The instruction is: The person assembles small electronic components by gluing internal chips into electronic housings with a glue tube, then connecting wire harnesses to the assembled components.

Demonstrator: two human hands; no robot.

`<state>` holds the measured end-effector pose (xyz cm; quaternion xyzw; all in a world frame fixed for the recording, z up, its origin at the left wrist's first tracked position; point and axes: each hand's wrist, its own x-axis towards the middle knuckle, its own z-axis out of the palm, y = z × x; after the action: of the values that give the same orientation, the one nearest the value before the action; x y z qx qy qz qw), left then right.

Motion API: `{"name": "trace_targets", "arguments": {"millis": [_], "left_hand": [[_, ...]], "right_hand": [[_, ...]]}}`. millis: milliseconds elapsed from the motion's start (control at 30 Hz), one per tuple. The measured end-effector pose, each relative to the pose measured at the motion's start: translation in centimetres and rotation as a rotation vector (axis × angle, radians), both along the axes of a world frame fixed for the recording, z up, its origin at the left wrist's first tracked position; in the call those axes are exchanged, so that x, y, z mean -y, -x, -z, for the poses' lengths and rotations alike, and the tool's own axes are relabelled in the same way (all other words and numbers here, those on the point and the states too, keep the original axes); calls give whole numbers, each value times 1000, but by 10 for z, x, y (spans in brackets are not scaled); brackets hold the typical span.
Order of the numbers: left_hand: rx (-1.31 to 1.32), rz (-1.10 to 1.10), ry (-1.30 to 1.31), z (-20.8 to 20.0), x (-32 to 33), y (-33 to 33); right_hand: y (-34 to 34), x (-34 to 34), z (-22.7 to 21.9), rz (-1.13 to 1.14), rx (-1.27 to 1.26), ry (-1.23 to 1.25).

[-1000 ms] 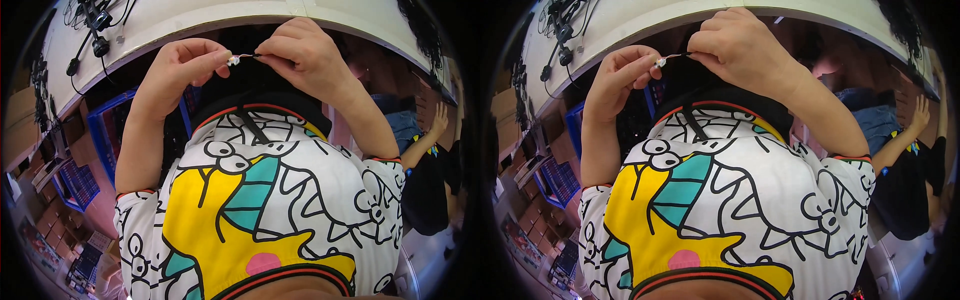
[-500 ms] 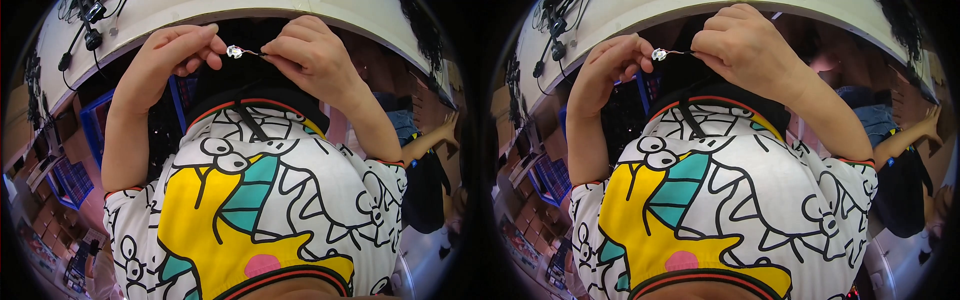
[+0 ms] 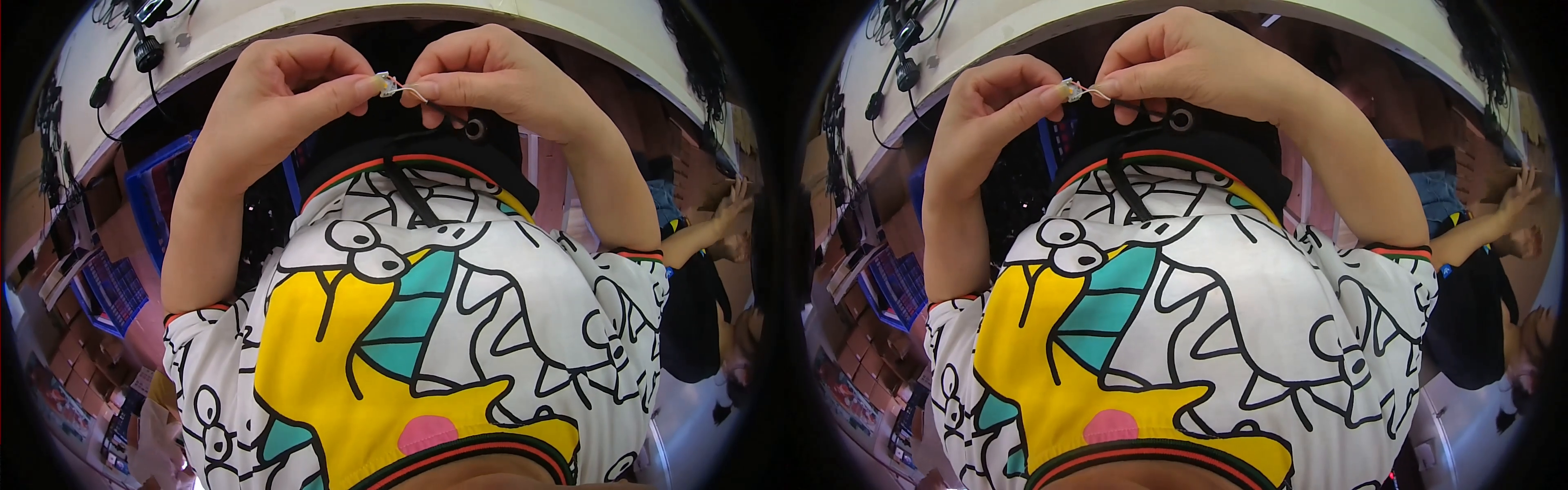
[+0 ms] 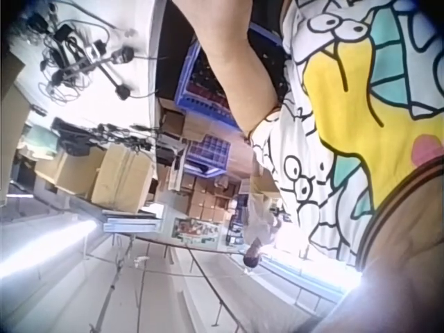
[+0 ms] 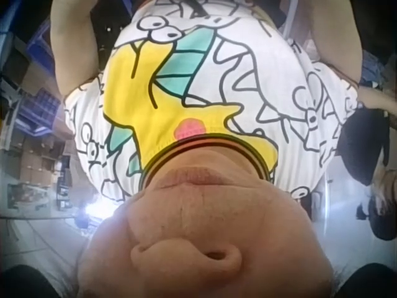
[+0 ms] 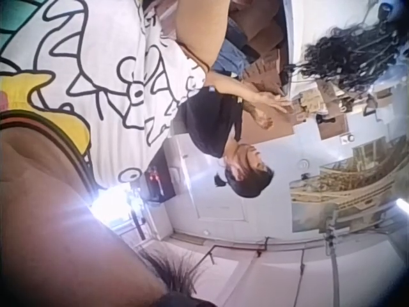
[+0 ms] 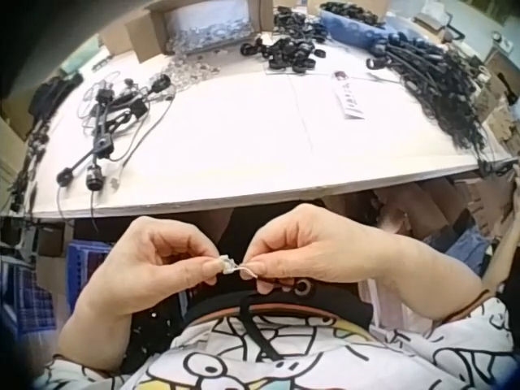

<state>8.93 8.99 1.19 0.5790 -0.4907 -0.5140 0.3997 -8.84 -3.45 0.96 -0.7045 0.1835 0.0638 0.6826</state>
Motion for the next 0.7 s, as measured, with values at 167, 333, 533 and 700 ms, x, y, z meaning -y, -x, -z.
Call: {"name": "trace_targets", "arguments": {"millis": [167,333,533,700], "left_hand": [[28,-48,39,1,-1,1],[37,-33,54,5,1,0],[82,6,31,8,0,0],[7,36,-11,10,0,-1]], "right_hand": [[-4,-2,8,113,12,-167],[-3,-1,12,173,-4,-228],[0,-1,15,90,8,-173],[1,-6,12,155,-3,-104]]}}
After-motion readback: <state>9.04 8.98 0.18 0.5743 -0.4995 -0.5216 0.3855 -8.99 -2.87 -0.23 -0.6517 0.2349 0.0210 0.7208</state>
